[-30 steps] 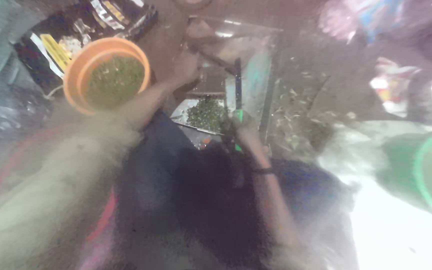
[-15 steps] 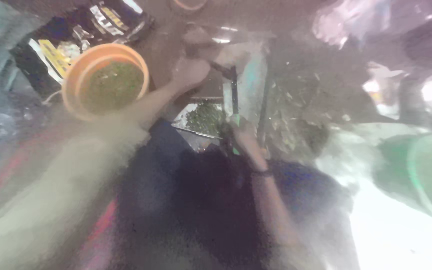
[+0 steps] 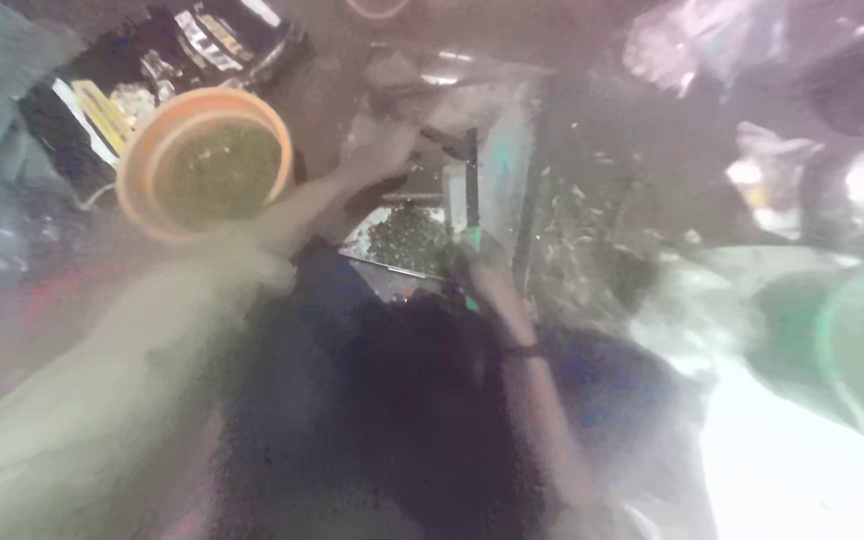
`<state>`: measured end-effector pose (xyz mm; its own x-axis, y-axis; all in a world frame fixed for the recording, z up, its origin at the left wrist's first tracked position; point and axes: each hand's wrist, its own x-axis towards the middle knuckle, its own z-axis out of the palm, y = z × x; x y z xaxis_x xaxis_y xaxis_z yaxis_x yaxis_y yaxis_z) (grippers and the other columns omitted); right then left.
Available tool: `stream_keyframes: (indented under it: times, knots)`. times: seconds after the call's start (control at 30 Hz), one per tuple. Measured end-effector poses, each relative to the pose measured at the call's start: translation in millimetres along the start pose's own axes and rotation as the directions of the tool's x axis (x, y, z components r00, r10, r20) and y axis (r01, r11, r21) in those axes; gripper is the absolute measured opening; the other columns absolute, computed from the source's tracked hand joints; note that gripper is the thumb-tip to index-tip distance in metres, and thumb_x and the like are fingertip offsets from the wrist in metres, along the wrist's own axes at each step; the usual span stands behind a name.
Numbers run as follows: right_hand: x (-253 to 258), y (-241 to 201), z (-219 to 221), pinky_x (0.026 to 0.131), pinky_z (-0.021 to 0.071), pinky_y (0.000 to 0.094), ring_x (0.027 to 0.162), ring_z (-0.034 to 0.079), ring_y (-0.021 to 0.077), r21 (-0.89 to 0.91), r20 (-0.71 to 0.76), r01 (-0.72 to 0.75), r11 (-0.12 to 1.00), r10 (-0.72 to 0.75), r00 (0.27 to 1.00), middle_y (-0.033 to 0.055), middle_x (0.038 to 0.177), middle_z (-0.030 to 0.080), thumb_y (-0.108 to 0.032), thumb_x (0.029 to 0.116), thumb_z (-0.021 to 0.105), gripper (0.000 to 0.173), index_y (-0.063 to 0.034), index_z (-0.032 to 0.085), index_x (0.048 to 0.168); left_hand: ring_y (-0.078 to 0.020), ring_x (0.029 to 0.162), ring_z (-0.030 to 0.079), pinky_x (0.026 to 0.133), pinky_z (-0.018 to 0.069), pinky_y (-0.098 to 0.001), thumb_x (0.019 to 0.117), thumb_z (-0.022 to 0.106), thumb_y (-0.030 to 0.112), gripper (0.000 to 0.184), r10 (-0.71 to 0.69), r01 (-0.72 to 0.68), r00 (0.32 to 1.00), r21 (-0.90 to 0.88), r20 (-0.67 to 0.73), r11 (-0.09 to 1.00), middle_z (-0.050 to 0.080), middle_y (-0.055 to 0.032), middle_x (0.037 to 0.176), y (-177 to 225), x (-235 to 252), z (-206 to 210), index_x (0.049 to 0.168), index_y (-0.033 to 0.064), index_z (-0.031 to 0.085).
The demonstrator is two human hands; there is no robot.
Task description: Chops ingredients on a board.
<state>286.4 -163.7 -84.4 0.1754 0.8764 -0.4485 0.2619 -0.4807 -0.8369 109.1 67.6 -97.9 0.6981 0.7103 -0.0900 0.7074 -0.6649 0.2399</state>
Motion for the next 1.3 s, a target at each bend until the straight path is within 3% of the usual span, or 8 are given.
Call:
stream_keyframes:
  times: [0.13, 0.4, 0.57, 0.73, 0.87, 1.07, 1.23, 1.3]
  knots:
    - [0, 1, -1, 0.056, 0.056, 0.0359, 0.06, 0.061, 0.0175, -0.048, -0.016, -0.006, 0.999, 0.005, 1.0, 0.0097, 0.081, 0.065, -0.038, 0.1083, 0.054, 0.038, -0.0073, 0.059, 0.13, -0.0382, 0.12, 0.065, 0.101, 0.0505, -0.0642, 0.0943, 0.07, 0.021, 0.027, -0.046, 0.051, 0.998, 0.116, -0.044, 0.992, 0.07, -0.0124, 0.128, -19, -14, 4, 0.121, 0.0185, 0.074]
    - [-5, -9, 0, 0.057, 0.056, 0.0357, 0.059, 0.06, 0.0176, -0.04, -0.003, -0.023, 0.999, 0.023, 1.0, 0.0101, 0.081, 0.063, -0.037, 0.1086, 0.054, 0.038, -0.0059, 0.058, 0.128, -0.0444, 0.124, 0.06, 0.115, 0.0376, -0.0636, 0.0973, 0.069, 0.022, 0.03, -0.109, 0.099, 0.994, 0.282, 0.021, 0.954, 0.068, -0.0218, 0.125, -20, -30, -11, 0.118, 0.0009, 0.07]
    - [3, 4, 4, 0.056, 0.0556, 0.0349, 0.059, 0.061, 0.017, -0.024, 0.005, 0.002, 1.0, -0.002, 1.0, 0.0081, 0.079, 0.064, -0.039, 0.1084, 0.054, 0.037, -0.0081, 0.059, 0.128, -0.0388, 0.116, 0.065, 0.109, 0.042, -0.0673, 0.0995, 0.061, 0.029, 0.026, -0.002, 0.026, 0.997, 0.286, -0.081, 0.958, 0.072, -0.0142, 0.117, -38, -5, 16, 0.118, 0.0136, 0.071]
    - [-2, -4, 3, 0.059, 0.0557, 0.0344, 0.062, 0.061, 0.0154, -0.028, -0.027, -0.003, 1.0, 0.002, 1.0, 0.0087, 0.082, 0.063, -0.034, 0.1078, 0.057, 0.034, -0.0047, 0.06, 0.124, -0.0389, 0.109, 0.069, 0.093, 0.0551, -0.0618, 0.1016, 0.059, 0.028, 0.029, -0.139, 0.145, 0.989, 0.134, -0.052, 0.98, 0.071, -0.0187, 0.114, 17, -10, 7, 0.115, 0.0053, 0.069]
    - [-3, -11, 2, 0.062, 0.0569, 0.0359, 0.064, 0.062, 0.0168, -0.083, -0.025, -0.026, 0.996, 0.024, 0.999, 0.0101, 0.086, 0.063, -0.033, 0.1093, 0.054, 0.035, -0.0035, 0.059, 0.127, -0.0417, 0.116, 0.066, 0.1, 0.0526, -0.0586, 0.0995, 0.064, 0.016, 0.024, -0.232, 0.23, 0.972, 0.08, 0.022, 0.97, 0.069, -0.0227, 0.121, 48, -20, 2, 0.114, -0.0027, 0.07]
    - [-2, -5, 3, 0.057, 0.0543, 0.0341, 0.06, 0.059, 0.0151, -0.027, -0.028, 0.02, 0.999, -0.021, 0.999, 0.0079, 0.079, 0.061, -0.029, 0.1087, 0.055, 0.031, -0.0028, 0.059, 0.124, -0.0422, 0.115, 0.066, 0.094, 0.0547, -0.0586, 0.1008, 0.061, 0.014, 0.024, -0.305, 0.302, 0.951, 0.058, 0.055, 0.952, 0.068, -0.0236, 0.124, 65, -41, 7, 0.115, -0.0037, 0.069]
    - [-6, -6, -2, 0.055, 0.0544, 0.0321, 0.057, 0.058, 0.0139, -0.016, -0.047, -0.005, 1.0, 0.004, 0.999, 0.0073, 0.077, 0.061, -0.031, 0.1096, 0.053, 0.032, -0.0037, 0.059, 0.126, -0.0351, 0.124, 0.062, 0.103, 0.0473, -0.0641, 0.095, 0.068, 0.031, 0.032, -0.215, 0.226, 0.97, 0.092, -0.116, 0.97, 0.066, -0.0103, 0.135, 32, -33, 23, 0.123, 0.0176, 0.073]
    - [-6, -4, -4, 0.055, 0.0542, 0.0324, 0.057, 0.058, 0.0143, 0.012, -0.045, 0.007, 1.0, -0.006, 0.999, 0.007, 0.077, 0.062, -0.033, 0.1093, 0.054, 0.033, -0.0059, 0.06, 0.127, -0.0318, 0.13, 0.059, 0.109, 0.0484, -0.0575, 0.0913, 0.074, 0.034, 0.038, -0.267, 0.271, 0.949, 0.006, -0.17, 0.962, 0.064, -0.0085, 0.138, 17, -33, 10, 0.126, 0.0193, 0.072]
